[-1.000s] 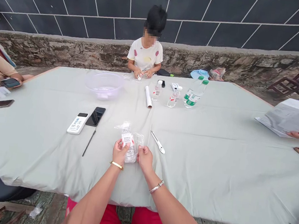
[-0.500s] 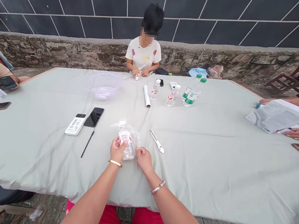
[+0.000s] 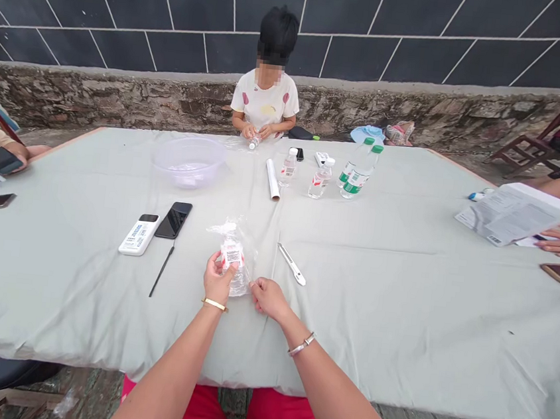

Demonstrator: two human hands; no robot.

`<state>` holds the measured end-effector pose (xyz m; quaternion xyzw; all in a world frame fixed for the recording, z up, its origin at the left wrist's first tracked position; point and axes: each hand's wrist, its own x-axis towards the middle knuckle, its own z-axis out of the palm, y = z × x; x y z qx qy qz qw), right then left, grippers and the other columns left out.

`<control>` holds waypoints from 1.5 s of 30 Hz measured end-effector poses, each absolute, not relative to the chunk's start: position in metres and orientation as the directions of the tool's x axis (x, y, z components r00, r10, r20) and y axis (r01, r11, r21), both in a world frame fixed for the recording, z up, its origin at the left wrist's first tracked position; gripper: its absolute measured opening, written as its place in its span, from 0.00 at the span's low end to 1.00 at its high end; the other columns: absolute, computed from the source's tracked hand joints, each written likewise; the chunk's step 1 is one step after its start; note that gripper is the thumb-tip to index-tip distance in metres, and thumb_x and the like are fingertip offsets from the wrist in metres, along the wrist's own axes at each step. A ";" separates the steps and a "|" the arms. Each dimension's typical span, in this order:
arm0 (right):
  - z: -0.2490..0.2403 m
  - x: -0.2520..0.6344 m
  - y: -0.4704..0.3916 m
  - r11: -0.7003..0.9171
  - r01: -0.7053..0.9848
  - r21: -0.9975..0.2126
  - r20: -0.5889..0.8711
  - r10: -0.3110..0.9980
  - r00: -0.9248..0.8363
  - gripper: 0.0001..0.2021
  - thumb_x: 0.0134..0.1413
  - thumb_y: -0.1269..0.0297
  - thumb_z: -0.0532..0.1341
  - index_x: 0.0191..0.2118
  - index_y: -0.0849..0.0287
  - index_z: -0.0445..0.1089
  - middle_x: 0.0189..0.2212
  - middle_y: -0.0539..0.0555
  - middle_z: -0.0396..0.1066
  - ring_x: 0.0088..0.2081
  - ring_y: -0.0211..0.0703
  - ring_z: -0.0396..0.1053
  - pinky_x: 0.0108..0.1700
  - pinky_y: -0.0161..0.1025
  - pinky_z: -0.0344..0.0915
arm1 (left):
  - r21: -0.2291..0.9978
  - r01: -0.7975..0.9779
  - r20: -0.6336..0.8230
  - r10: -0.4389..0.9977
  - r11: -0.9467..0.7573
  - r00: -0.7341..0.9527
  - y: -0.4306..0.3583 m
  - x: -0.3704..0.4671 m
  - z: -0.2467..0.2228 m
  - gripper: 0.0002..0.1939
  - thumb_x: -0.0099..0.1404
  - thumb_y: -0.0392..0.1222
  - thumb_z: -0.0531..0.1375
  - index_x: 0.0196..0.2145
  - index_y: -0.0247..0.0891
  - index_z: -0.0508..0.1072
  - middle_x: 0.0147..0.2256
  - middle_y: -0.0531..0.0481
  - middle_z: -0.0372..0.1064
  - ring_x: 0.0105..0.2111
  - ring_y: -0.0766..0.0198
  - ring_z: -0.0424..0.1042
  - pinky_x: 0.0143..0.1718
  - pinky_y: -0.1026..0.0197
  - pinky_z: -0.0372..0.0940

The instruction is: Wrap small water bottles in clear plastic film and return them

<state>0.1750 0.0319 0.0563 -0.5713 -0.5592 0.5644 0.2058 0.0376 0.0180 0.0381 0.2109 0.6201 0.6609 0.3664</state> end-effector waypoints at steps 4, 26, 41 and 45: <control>0.054 0.185 0.037 -0.281 0.461 -0.842 -0.430 0.865 -0.259 0.14 0.50 0.66 0.60 0.18 0.57 0.57 0.13 0.46 0.62 0.13 0.37 0.60 0.22 0.36 0.52 | 0.949 -0.294 -0.283 0.728 0.116 -0.625 0.019 0.036 0.038 0.32 0.47 0.51 0.69 0.48 0.39 0.67 0.33 0.50 0.70 0.30 0.64 0.71 0.32 0.61 0.65; 0.054 0.203 0.032 -0.157 0.543 -0.825 -0.376 0.870 -0.320 0.15 0.46 0.68 0.60 0.14 0.56 0.55 0.12 0.46 0.57 0.18 0.35 0.55 0.24 0.35 0.47 | 0.813 0.487 -0.057 0.875 0.320 -0.481 0.016 0.023 0.080 0.21 0.49 0.42 0.66 0.43 0.43 0.74 0.52 0.37 0.66 0.51 0.41 0.67 0.48 0.51 0.59; 0.051 0.205 0.039 -0.253 0.599 -0.760 -0.480 0.839 -0.256 0.12 0.48 0.71 0.58 0.18 0.58 0.57 0.13 0.44 0.56 0.17 0.32 0.54 0.23 0.31 0.48 | 0.771 0.468 -0.212 0.867 0.431 -0.450 -0.007 -0.049 0.068 0.22 0.58 0.38 0.57 0.52 0.41 0.69 0.56 0.43 0.66 0.55 0.55 0.65 0.51 0.59 0.60; 0.057 0.205 0.040 -0.315 0.580 -0.751 -0.524 0.819 -0.234 0.12 0.52 0.70 0.55 0.19 0.58 0.57 0.14 0.45 0.57 0.15 0.32 0.55 0.21 0.32 0.51 | 0.706 0.486 -0.218 0.811 0.516 -0.543 -0.009 -0.053 0.069 0.28 0.60 0.52 0.58 0.55 0.37 0.65 0.53 0.38 0.68 0.52 0.53 0.68 0.49 0.58 0.62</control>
